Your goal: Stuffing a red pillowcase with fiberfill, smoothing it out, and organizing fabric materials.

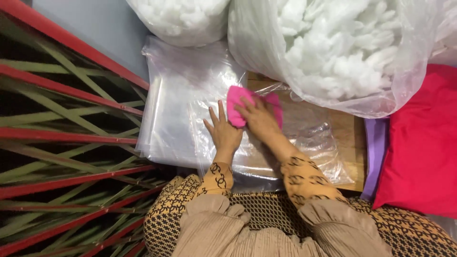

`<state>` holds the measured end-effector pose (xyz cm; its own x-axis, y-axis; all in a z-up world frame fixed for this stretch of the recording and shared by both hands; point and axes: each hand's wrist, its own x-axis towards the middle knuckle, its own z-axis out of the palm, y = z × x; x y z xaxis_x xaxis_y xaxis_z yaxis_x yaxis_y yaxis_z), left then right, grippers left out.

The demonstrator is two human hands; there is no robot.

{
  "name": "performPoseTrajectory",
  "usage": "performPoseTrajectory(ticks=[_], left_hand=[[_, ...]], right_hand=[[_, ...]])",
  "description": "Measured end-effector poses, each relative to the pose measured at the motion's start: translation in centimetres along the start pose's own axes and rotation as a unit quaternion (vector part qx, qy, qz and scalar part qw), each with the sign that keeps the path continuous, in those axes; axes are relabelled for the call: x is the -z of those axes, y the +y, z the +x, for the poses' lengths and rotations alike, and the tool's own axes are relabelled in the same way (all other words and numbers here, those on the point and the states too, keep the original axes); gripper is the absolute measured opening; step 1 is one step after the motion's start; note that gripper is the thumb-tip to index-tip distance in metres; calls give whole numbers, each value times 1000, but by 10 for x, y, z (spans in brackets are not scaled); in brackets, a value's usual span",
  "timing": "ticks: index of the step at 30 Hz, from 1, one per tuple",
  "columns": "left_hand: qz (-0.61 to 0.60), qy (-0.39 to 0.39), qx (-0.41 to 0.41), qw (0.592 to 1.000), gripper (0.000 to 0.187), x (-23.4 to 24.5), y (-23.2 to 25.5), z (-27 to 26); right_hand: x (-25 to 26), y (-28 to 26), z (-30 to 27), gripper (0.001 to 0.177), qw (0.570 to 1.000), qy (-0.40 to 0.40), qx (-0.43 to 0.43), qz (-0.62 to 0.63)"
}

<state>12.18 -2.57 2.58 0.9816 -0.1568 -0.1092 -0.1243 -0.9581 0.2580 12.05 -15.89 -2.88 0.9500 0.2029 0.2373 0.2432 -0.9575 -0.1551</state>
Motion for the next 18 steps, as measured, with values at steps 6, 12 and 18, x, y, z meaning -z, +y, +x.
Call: performPoseTrajectory(ticks=[6,12,18], left_hand=[[21,6,-31,999,68,-17,-19,11],[29,-4,-36,999,70,-21,-23,17],[-25,-15,-19,999,70,-7,20,-39]], right_hand=[[8,110,-18,57,997,6,-72,-2],[24,169,-66,50,988,14,-150,-19],[3,25,-94,44,974,24,-225,-28]])
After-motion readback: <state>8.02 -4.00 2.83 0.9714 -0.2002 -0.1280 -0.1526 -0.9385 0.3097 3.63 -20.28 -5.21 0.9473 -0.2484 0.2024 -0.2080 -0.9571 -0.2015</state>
